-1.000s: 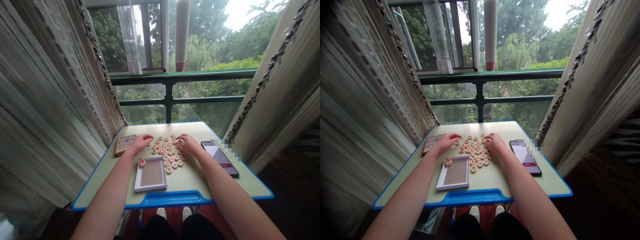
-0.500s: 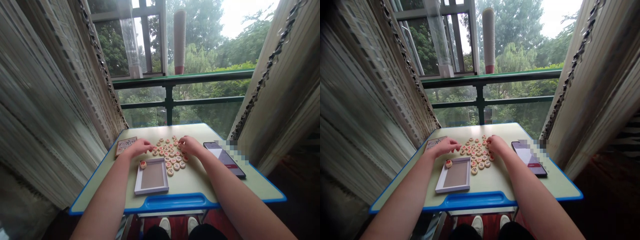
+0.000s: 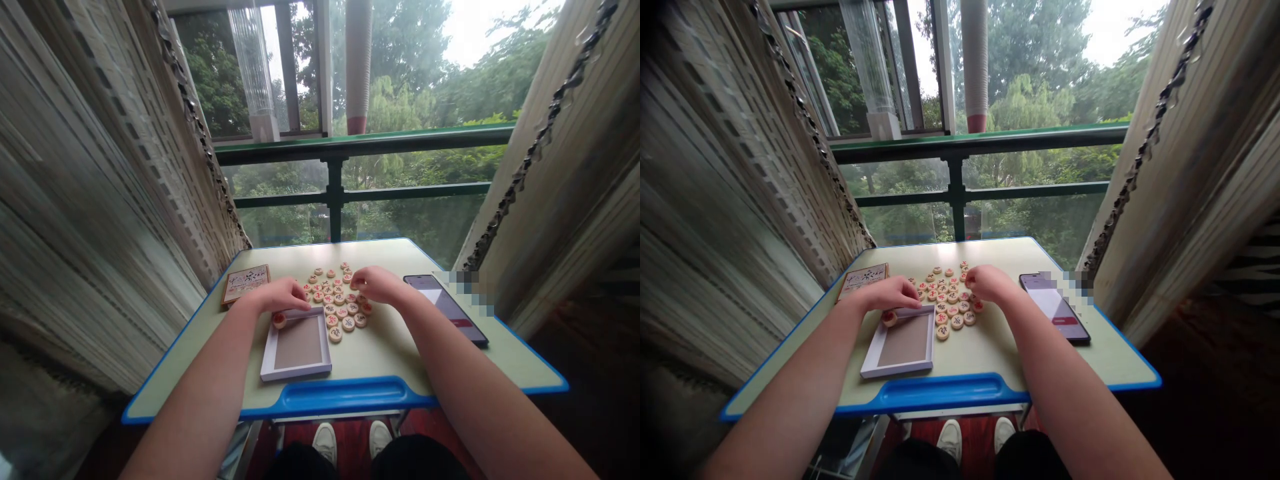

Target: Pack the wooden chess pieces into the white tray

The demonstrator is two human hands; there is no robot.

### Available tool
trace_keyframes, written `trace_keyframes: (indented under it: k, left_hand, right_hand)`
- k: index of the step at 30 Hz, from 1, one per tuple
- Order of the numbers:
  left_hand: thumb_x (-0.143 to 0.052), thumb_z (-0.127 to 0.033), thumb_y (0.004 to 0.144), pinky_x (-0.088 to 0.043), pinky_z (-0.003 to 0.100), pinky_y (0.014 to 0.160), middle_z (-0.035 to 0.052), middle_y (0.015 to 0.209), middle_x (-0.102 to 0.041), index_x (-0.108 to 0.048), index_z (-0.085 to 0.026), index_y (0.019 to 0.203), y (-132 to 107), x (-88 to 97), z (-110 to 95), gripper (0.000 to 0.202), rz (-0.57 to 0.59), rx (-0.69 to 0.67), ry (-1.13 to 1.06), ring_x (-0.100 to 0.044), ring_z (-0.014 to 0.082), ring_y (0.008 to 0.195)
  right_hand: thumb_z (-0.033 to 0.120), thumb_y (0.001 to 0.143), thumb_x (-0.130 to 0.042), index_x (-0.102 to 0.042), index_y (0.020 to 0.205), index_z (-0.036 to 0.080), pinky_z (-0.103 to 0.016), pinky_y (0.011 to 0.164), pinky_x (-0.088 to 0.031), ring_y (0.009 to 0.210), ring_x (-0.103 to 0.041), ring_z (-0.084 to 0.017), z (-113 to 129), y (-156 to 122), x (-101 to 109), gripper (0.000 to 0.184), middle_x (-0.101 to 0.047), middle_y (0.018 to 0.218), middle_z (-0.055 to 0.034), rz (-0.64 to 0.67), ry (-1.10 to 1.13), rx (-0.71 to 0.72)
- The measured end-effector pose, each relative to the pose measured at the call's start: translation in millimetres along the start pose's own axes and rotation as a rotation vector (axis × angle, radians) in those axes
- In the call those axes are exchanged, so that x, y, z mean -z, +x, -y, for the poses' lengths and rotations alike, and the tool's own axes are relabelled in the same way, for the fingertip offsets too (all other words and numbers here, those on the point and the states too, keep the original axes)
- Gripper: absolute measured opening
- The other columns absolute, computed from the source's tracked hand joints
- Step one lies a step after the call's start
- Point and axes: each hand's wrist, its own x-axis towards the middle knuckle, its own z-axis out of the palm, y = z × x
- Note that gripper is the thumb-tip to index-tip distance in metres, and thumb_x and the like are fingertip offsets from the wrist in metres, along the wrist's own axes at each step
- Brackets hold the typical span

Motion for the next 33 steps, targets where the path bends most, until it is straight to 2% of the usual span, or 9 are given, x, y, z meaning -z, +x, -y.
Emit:
trace_keyframes:
  k: [3,5,13,18,20,25,29,31,33]
  left_hand:
    - [-0.065,-0.051,0.062,-0.03,0.023,0.047,-0.0006,0.059,-0.055,-0.07,-0.015,0.072,-0.1,-1.5,-0.7,0.038,-0.019,0.014,0.003,-0.044,0.0109,0.053]
    - [-0.066,-0.052,0.062,-0.029,0.023,0.047,-0.0008,0.058,-0.054,-0.07,-0.015,0.071,0.1,-1.8,-1.0,0.038,-0.036,0.004,0.01,-0.042,0.0104,0.053]
    - [-0.067,-0.052,0.061,-0.031,0.022,0.047,-0.0011,0.058,-0.056,-0.071,-0.017,0.072,3.2,-2.8,0.2,0.037,-0.064,-0.022,0.001,-0.043,0.0094,0.051]
    - [-0.068,-0.055,0.059,-0.032,0.023,0.047,-0.0008,0.057,-0.057,-0.073,-0.018,0.08,6.6,-6.1,3.0,0.043,-0.064,-0.022,-0.084,-0.044,0.0097,0.049]
    - [-0.068,-0.054,0.059,-0.033,0.023,0.047,-0.0002,0.057,-0.058,-0.073,-0.017,0.078,7.5,-6.6,3.5,0.042,-0.074,-0.035,-0.078,-0.045,0.0105,0.05]
    - [-0.067,-0.049,0.061,-0.035,0.022,0.052,0.0008,0.067,-0.064,-0.074,-0.017,0.077,5.6,-5.7,1.4,0.036,-0.087,-0.062,-0.049,-0.049,0.0117,0.058]
    - [-0.067,-0.049,0.062,-0.034,0.023,0.053,0.0007,0.068,-0.064,-0.074,-0.017,0.077,3.3,-4.8,-0.6,0.036,-0.078,-0.07,-0.042,-0.049,0.0117,0.059]
    - [-0.067,-0.048,0.062,-0.034,0.023,0.052,0.0005,0.068,-0.064,-0.073,-0.016,0.077,2.9,-4.3,-1.1,0.036,-0.072,-0.076,-0.048,-0.048,0.0115,0.059]
    - [-0.067,-0.047,0.063,-0.034,0.023,0.053,0.0004,0.069,-0.064,-0.073,-0.016,0.077,3.2,-3.8,-1.2,0.035,-0.067,-0.081,-0.049,-0.048,0.0115,0.06]
  right_hand:
    - [0.023,0.079,-0.047,-0.069,0.096,0.022,-0.027,0.065,-0.042,0.088,-0.062,-0.023,-5.4,2.2,0.3,0.027,-0.069,0.101,-0.0089,-0.037,-0.07,-0.209]
    - [0.026,0.08,-0.047,-0.068,0.099,0.022,-0.028,0.064,-0.042,0.089,-0.061,-0.024,-6.0,2.4,0.5,0.029,-0.068,0.103,-0.0103,-0.039,-0.09,-0.246]
    - [0.03,0.079,-0.048,-0.07,0.086,0.021,-0.025,0.059,-0.038,0.08,-0.06,-0.019,7.4,-4.4,8.5,0.025,-0.069,0.093,-0.0067,-0.003,-0.028,-0.117]
    - [0.044,0.067,-0.065,-0.07,0.087,0.022,-0.022,0.055,-0.038,0.07,-0.059,-0.016,21.1,-16.7,12.4,0.03,-0.069,0.084,-0.0033,0.227,0.116,0.078]
    - [0.043,0.064,-0.068,-0.071,0.086,0.022,-0.022,0.054,-0.038,0.071,-0.059,-0.016,24.4,-18.5,11.2,0.031,-0.068,0.084,-0.0035,0.258,0.1,0.1]
    - [0.029,0.071,-0.063,-0.072,0.093,0.022,-0.021,0.054,-0.037,0.063,-0.056,-0.013,24.7,-17.3,9.4,0.024,-0.066,0.076,-0.0017,0.263,0.142,0.155]
    - [0.015,0.07,-0.056,-0.069,0.104,0.024,-0.02,0.054,-0.037,0.061,-0.054,-0.011,24.7,-16.8,10.6,0.037,-0.064,0.073,0.0,0.262,0.196,0.15]
    - [0.015,0.07,-0.055,-0.067,0.108,0.024,-0.02,0.054,-0.037,0.061,-0.054,-0.012,24.3,-15.6,10.7,0.041,-0.064,0.075,-0.0004,0.215,0.196,0.116]
    - [0.02,0.073,-0.055,-0.068,0.104,0.022,-0.022,0.056,-0.038,0.065,-0.055,-0.013,22.0,-12.5,9.4,0.034,-0.065,0.079,-0.0022,0.117,0.165,0.076]
